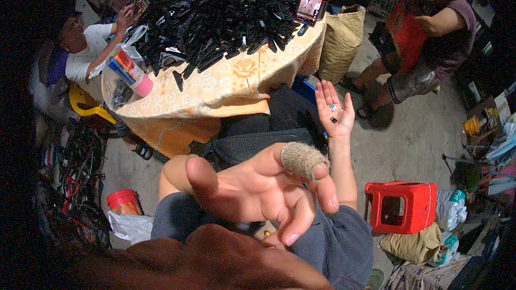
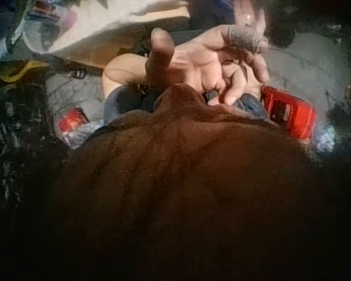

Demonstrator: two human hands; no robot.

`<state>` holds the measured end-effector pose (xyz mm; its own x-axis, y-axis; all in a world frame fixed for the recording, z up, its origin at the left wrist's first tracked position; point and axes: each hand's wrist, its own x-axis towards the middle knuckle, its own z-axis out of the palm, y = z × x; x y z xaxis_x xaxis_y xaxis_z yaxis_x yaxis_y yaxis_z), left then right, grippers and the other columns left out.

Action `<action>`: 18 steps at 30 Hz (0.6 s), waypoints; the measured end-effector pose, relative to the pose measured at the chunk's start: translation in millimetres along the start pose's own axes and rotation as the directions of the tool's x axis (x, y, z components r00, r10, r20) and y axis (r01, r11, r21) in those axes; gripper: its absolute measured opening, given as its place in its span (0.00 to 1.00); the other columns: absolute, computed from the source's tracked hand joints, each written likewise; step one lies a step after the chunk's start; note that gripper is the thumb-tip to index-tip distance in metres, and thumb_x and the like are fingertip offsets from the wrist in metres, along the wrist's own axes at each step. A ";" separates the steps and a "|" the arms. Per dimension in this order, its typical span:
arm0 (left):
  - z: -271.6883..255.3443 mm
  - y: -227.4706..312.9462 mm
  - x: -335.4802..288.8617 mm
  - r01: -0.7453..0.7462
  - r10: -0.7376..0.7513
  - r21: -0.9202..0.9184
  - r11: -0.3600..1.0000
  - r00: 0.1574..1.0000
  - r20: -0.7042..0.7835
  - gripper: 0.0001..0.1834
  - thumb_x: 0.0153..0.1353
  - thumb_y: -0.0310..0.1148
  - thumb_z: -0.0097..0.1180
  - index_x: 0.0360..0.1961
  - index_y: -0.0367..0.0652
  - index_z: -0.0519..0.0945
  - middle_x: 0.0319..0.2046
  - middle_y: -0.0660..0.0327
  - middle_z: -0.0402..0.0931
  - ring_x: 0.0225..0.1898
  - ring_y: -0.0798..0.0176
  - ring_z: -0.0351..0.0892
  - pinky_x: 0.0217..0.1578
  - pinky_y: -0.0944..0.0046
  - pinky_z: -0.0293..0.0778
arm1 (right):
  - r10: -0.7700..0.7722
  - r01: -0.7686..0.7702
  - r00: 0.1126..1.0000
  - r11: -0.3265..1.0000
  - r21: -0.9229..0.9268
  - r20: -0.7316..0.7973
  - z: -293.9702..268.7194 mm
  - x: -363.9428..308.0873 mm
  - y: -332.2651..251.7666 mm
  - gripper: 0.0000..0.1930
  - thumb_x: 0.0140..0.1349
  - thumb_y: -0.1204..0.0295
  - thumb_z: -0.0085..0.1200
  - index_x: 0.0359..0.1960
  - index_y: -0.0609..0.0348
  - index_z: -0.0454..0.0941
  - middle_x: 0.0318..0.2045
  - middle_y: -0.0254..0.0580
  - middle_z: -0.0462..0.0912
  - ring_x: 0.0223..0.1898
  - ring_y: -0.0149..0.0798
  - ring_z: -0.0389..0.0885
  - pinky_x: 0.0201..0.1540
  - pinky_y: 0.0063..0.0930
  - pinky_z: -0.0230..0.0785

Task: The person sorts and organizes small black plastic components by hand, moving them from a table into a container.

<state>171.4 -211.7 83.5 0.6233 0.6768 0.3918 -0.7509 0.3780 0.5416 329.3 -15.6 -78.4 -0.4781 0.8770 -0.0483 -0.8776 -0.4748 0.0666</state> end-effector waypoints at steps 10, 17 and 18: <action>-72.2 26.1 10.4 -0.053 0.169 0.442 0.895 0.959 -0.227 0.43 0.54 0.66 0.34 0.58 0.39 0.55 0.50 0.49 0.63 0.40 0.61 0.70 0.37 0.64 0.71 | -0.055 0.057 0.998 0.996 -0.069 0.035 -6.4 -4.6 -12.0 0.28 0.63 0.58 0.36 0.53 0.74 0.60 0.54 0.60 0.65 0.58 0.55 0.59 0.59 0.44 0.55; -170.4 80.7 -21.5 0.199 0.471 0.770 0.606 0.691 -0.549 0.18 0.62 0.40 0.46 0.46 0.38 0.70 0.32 0.60 0.73 0.27 0.74 0.70 0.27 0.76 0.70 | -0.050 0.051 0.999 0.999 -0.016 0.019 -2.6 -6.9 -9.1 0.29 0.63 0.57 0.35 0.53 0.75 0.60 0.53 0.60 0.65 0.58 0.55 0.59 0.60 0.45 0.54; -179.5 85.9 -24.4 0.247 0.548 0.859 0.449 0.683 -0.483 0.16 0.61 0.39 0.47 0.44 0.38 0.72 0.31 0.62 0.73 0.27 0.75 0.70 0.26 0.76 0.70 | -0.061 0.060 0.998 0.998 -0.021 -0.004 -2.3 -6.4 -9.1 0.29 0.63 0.56 0.34 0.53 0.75 0.60 0.53 0.60 0.65 0.58 0.55 0.60 0.60 0.45 0.54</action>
<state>52.4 -82.3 -13.0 -0.0906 0.9745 0.2052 0.0039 -0.2057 0.9786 340.2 -17.1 -81.0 -0.4242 0.9038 -0.0561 -0.9054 -0.4224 0.0424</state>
